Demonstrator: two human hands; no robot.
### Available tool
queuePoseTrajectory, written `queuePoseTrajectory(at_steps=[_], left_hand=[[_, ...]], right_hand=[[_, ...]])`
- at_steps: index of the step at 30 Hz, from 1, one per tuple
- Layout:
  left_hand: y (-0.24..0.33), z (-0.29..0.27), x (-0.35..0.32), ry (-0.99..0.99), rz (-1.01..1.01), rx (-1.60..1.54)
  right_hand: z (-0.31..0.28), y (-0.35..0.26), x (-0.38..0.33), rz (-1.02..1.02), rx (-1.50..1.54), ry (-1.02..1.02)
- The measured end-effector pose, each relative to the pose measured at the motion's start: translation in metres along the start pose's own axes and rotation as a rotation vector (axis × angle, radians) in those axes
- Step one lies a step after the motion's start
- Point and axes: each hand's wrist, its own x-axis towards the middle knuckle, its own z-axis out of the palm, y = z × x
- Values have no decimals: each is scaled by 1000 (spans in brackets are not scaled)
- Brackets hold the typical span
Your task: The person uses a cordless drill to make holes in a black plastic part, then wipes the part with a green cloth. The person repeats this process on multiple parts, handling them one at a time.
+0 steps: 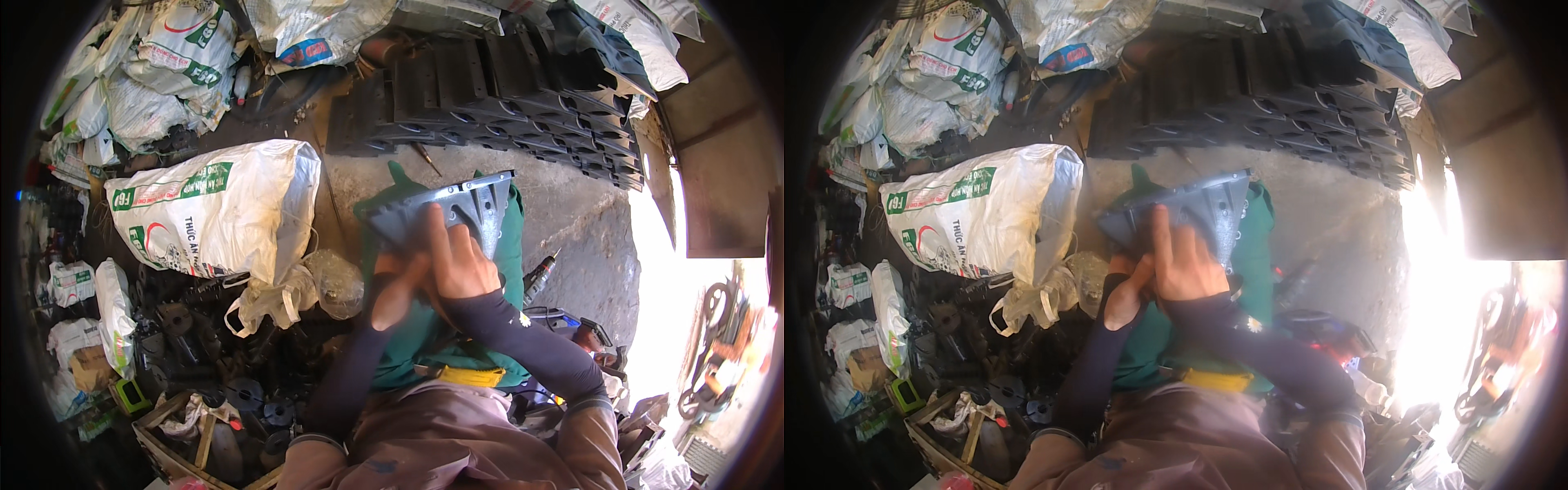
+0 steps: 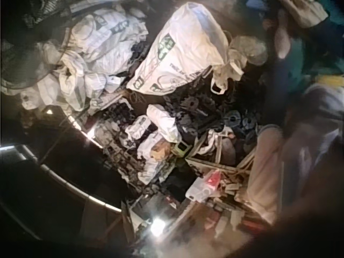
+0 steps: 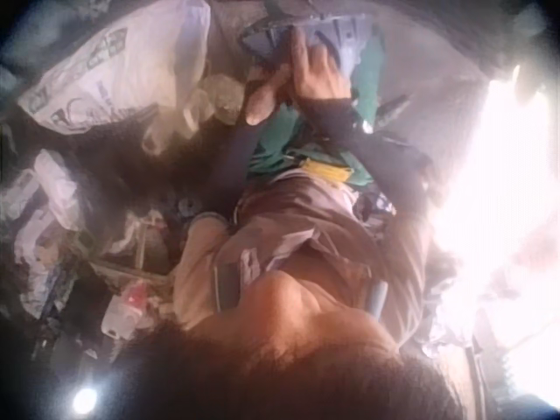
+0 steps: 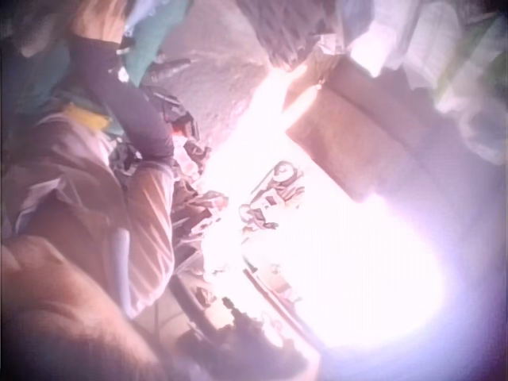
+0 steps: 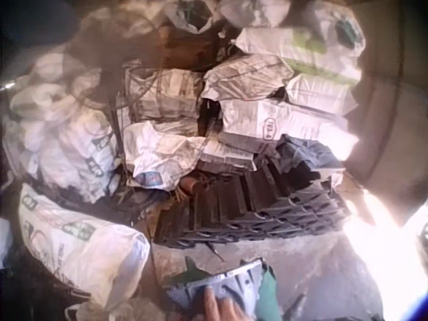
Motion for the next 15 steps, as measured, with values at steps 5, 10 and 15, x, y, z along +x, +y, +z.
queuePoseTrajectory(at_steps=[5,10,15], left_hand=[[1,1,0,26,-87,17],[-1,1,2,16,10,4],[0,3,4,58,-49,-9]], right_hand=[[0,2,-5,25,116,-81],[4,-6,-7,37,62,14],[0,-3,-6,77,104,-101]])
